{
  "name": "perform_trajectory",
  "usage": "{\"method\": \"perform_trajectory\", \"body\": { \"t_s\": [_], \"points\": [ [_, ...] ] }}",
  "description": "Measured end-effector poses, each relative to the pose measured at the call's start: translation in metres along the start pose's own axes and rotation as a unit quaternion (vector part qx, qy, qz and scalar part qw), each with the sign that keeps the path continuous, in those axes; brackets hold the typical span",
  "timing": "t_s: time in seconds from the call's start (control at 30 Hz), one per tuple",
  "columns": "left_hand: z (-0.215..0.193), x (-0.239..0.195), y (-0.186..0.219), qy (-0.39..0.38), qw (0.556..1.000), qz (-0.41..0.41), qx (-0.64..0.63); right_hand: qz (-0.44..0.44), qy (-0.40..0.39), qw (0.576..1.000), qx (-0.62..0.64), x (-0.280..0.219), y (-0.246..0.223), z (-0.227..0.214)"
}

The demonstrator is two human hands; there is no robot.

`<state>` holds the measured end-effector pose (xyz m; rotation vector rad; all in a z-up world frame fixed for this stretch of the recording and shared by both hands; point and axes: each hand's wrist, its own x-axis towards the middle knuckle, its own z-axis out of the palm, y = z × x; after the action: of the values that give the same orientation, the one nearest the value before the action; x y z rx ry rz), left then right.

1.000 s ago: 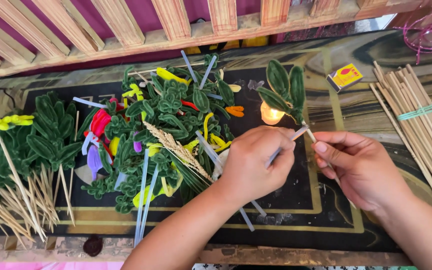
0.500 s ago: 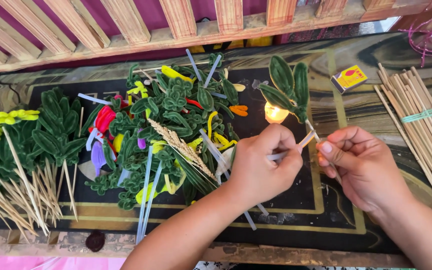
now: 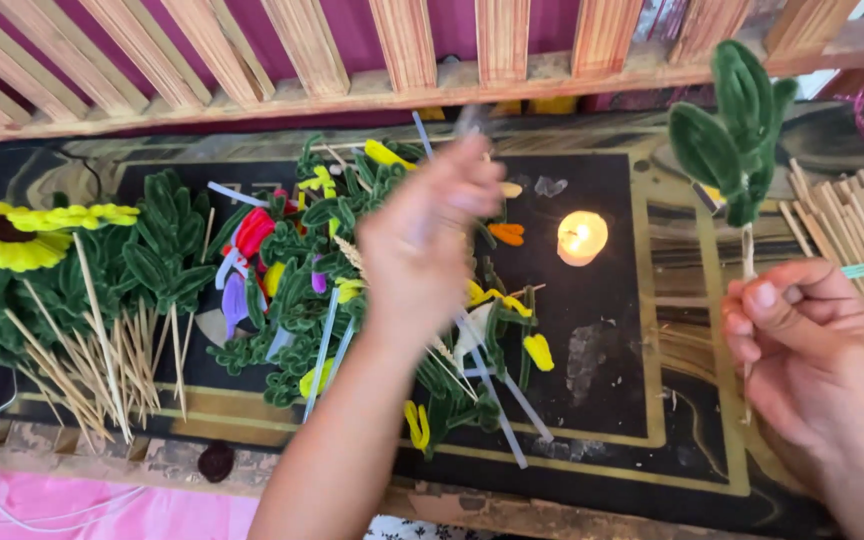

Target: Assembling artificial leaves onto wooden skewers using a candle flame to melt plastic adhesive sticks for bonding.

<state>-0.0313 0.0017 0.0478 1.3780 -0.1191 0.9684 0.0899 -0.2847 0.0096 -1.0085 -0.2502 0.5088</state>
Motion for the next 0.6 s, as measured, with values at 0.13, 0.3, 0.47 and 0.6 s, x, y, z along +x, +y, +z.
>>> {"method": "perform_trajectory", "body": {
  "t_s": [0.13,0.3,0.47,0.6],
  "points": [
    [-0.019,0.033,0.006,-0.066,0.925,0.052,0.369,-0.002,-0.010,1.000,0.017,0.000,0.001,0.000],
    [-0.030,0.056,-0.061,-0.411,0.675,0.122,0.600,-0.011,-0.003,1.000,0.001,0.005,0.002,-0.001],
    [-0.027,0.069,-0.081,-0.491,0.621,0.008,0.611,-0.012,0.011,1.000,-0.001,0.008,0.003,0.000],
    [-0.030,0.068,-0.084,-0.487,0.644,-0.008,0.590,-0.009,0.024,1.000,-0.003,0.007,0.002,0.003]
  ]
}}
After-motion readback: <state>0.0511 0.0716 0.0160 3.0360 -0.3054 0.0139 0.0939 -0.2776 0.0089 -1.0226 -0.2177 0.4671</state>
